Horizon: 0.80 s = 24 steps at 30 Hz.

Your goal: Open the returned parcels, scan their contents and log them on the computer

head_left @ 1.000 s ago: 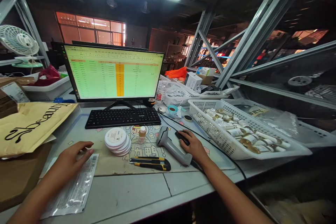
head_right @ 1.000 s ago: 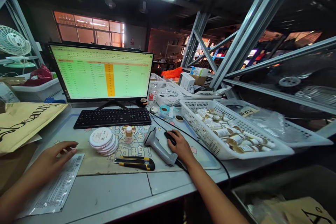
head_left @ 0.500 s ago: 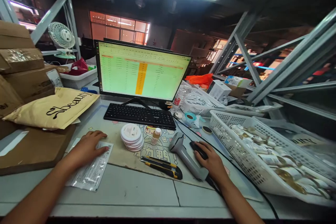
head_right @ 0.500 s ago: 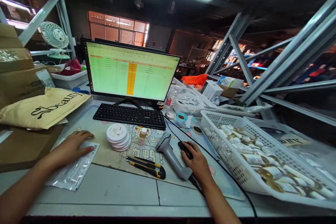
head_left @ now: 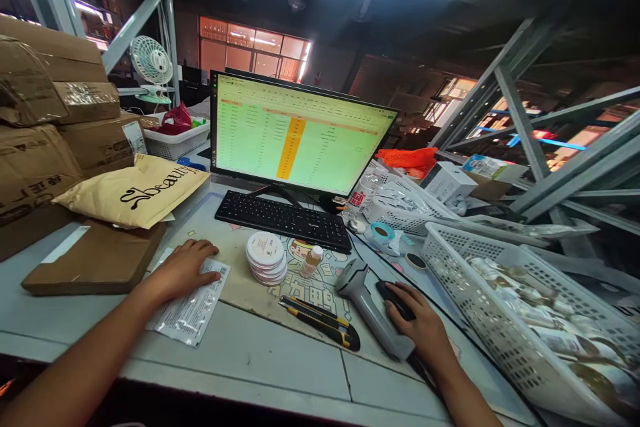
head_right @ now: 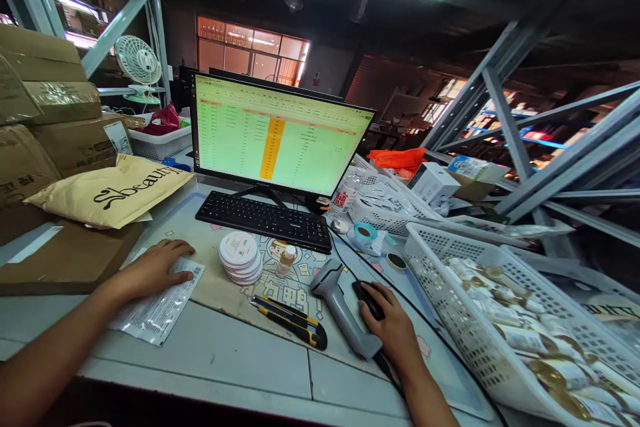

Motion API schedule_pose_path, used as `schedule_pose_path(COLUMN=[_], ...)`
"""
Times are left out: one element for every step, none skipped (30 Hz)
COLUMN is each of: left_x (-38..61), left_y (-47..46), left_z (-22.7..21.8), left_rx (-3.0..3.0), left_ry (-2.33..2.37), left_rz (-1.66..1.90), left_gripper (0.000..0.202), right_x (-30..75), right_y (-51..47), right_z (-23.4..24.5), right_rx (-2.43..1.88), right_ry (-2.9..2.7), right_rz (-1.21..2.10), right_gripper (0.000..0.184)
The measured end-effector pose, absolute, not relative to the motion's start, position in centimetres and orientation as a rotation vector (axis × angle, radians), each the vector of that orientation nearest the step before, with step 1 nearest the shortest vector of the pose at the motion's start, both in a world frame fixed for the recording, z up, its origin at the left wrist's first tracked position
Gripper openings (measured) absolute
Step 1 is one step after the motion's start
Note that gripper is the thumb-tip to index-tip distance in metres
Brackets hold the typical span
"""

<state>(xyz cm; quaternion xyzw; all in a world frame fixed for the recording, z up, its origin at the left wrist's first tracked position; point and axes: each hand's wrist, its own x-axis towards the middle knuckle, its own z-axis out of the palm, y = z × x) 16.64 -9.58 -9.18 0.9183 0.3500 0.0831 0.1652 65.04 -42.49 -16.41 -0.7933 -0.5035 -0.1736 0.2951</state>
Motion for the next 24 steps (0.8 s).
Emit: schedule_pose_path(left_x=[16.6, 16.5, 16.3, 16.2, 16.0, 15.8, 15.7, 15.5, 15.4, 15.3, 15.2, 15.1, 15.1, 15.1, 15.2, 15.2, 15.3, 15.4, 15.5, 15.6, 15.6, 15.6, 15.5, 15.3], left_y=[-9.5, -9.4, -9.3, -9.1, -9.0, -8.9, -8.9, -8.8, -8.8, -8.8, -8.8, -8.8, -8.8, -8.8, -8.7, -8.7, -8.7, -8.7, -8.7, -8.8, -8.9, -8.9, -9.0, -9.1], left_z=[-9.2, -9.2, -9.1, -9.0, -8.9, -8.7, -8.5, -8.3, -8.1, -7.9, -7.7, -7.5, -7.3, -7.2, -7.1, -7.0, -6.8, -6.7, -6.4, -6.2, -6.0, -5.8, -5.7, -5.7], left_rx=[2.616, 2.614, 2.614, 2.617, 2.623, 2.632, 2.644, 2.657, 2.671, 2.684, 2.693, 2.694, 2.683, 2.662, 2.633, 2.605, 2.586, 2.58, 2.584, 2.593, 2.604, 2.615, 2.625, 2.635], left_ry=[1.003, 1.016, 1.028, 1.036, 1.044, 1.055, 1.069, 1.088, 1.116, 1.15, 1.187, 1.217, 1.235, 1.242, 1.242, 1.235, 1.23, 1.229, 1.237, 1.252, 1.266, 1.281, 1.295, 1.3], left_rz=[0.237, 0.233, 0.223, 0.208, 0.186, 0.157, 0.12, 0.079, 0.038, -0.003, -0.043, -0.085, -0.126, -0.164, -0.196, -0.218, -0.233, -0.244, -0.261, -0.286, -0.318, -0.349, -0.372, -0.376], left_gripper=[0.058, 0.058, 0.058, 0.059, 0.059, 0.06, 0.061, 0.062, 0.064, 0.065, 0.067, 0.069, 0.071, 0.072, 0.073, 0.072, 0.071, 0.07, 0.068, 0.067, 0.065, 0.064, 0.063, 0.061], right_x=[65.1, 65.1, 65.1, 65.1, 65.1, 65.1, 65.0, 64.9, 64.8, 64.7, 64.5, 64.3, 64.1, 63.7, 63.2, 62.5, 61.6, 60.5, 59.1, 57.5, 55.7, 53.8, 51.7, 49.5], right_y=[-42.5, -42.5, -42.5, -42.5, -42.4, -42.4, -42.4, -42.4, -42.4, -42.4, -42.4, -42.5, -42.5, -42.4, -42.3, -42.1, -41.8, -41.5, -41.2, -40.8, -40.4, -40.0, -39.6, -39.2], right_z=[-16.5, -16.5, -16.5, -16.5, -16.5, -16.5, -16.4, -16.3, -16.0, -15.7, -15.3, -14.8, -14.1, -13.3, -12.4, -11.4, -10.3, -9.1, -7.8, -6.7, -5.7, -4.8, -4.2, -3.9], right_rx=[-2.11, -2.11, -2.109, -2.106, -2.102, -2.097, -2.089, -2.077, -2.063, -2.047, -2.03, -2.013, -1.994, -1.972, -1.948, -1.922, -1.891, -1.854, -1.814, -1.769, -1.724, -1.682, -1.643, -1.612], right_ry=[-1.342, -1.345, -1.347, -1.347, -1.347, -1.346, -1.347, -1.343, -1.331, -1.312, -1.279, -1.236, -1.189, -1.146, -1.113, -1.095, -1.096, -1.114, -1.145, -1.187, -1.233, -1.281, -1.328, -1.373], right_rz=[-0.463, -0.464, -0.465, -0.467, -0.469, -0.47, -0.468, -0.467, -0.466, -0.467, -0.473, -0.486, -0.504, -0.527, -0.556, -0.594, -0.641, -0.693, -0.741, -0.78, -0.796, -0.789, -0.758, -0.706], right_gripper=[0.053, 0.053, 0.053, 0.052, 0.052, 0.052, 0.052, 0.053, 0.054, 0.055, 0.056, 0.056, 0.056, 0.056, 0.054, 0.052, 0.049, 0.046, 0.043, 0.041, 0.04, 0.04, 0.039, 0.039])
